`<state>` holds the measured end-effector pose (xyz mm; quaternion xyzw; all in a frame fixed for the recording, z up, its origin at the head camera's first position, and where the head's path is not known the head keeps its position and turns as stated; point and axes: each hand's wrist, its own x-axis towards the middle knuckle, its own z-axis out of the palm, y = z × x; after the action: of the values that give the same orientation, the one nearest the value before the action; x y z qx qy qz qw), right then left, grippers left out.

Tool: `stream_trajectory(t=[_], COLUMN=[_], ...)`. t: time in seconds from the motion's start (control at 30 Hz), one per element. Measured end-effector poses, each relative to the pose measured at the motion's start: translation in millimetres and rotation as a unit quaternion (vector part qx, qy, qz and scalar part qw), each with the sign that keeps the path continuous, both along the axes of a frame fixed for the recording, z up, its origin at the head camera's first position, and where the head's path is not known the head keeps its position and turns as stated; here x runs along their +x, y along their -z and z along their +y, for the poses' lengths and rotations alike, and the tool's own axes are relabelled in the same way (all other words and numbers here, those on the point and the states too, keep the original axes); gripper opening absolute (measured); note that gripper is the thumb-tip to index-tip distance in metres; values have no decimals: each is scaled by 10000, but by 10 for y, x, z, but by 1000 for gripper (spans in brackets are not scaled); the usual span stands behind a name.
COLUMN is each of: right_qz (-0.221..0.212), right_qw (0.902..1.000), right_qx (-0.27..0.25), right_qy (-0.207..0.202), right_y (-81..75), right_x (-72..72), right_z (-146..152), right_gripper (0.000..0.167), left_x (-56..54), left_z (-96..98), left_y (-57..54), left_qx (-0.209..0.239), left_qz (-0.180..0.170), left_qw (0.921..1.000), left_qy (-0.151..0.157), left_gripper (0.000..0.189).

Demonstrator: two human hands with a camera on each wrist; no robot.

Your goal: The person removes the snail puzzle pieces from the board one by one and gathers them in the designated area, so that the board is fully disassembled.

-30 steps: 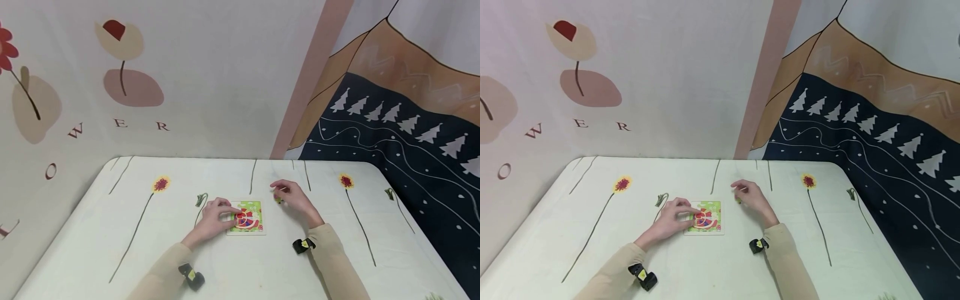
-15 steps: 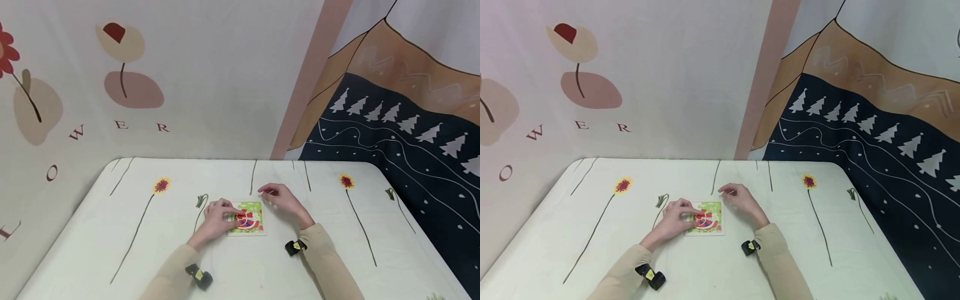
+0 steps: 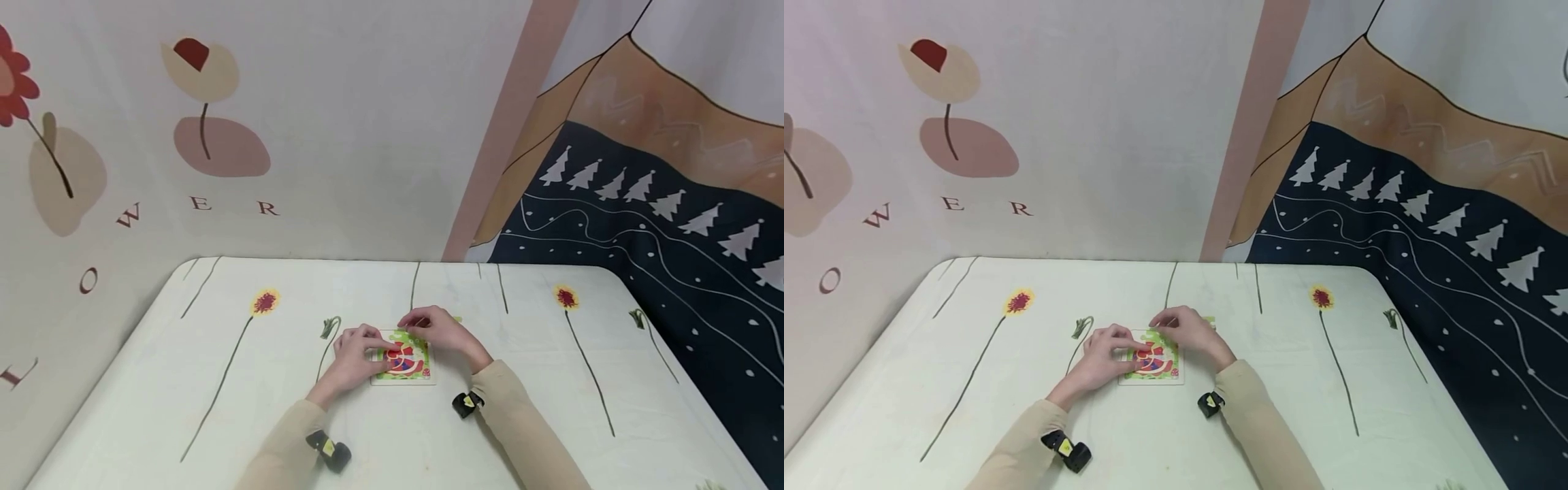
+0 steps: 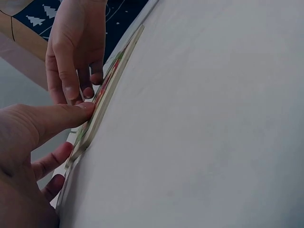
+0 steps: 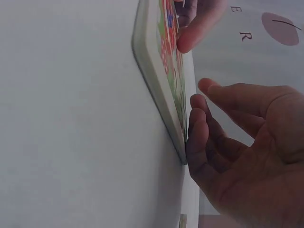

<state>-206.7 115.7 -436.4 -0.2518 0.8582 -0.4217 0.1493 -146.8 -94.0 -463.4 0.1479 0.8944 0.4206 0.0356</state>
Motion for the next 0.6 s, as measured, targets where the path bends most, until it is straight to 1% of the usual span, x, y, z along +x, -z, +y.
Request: stream_trajectory(t=[0.13,0.23,0.33,0.6], right_qz=[-49,-56,-15,283], right_qw=[9996,9986,9977,9949], right_qx=[183,346,404,237], right_qy=[-216,-397,-552,-940], right_y=[1,4,11,39], right_x=[2,9,19,-4], right_z=[-24,-39,-49,-50], right_gripper=[21,24,27,31], left_x=[8,13,19,12], left_z=[6,13,17,25], left_y=[1,-9,-20,-28], left_qx=[30,27,19,-11], left_qz=[-2,-77,-139,-66], left_qw=[10000,10000,9999,10000], left_qy=[11,-41,-50,47], left_gripper=[28,28,28,28])
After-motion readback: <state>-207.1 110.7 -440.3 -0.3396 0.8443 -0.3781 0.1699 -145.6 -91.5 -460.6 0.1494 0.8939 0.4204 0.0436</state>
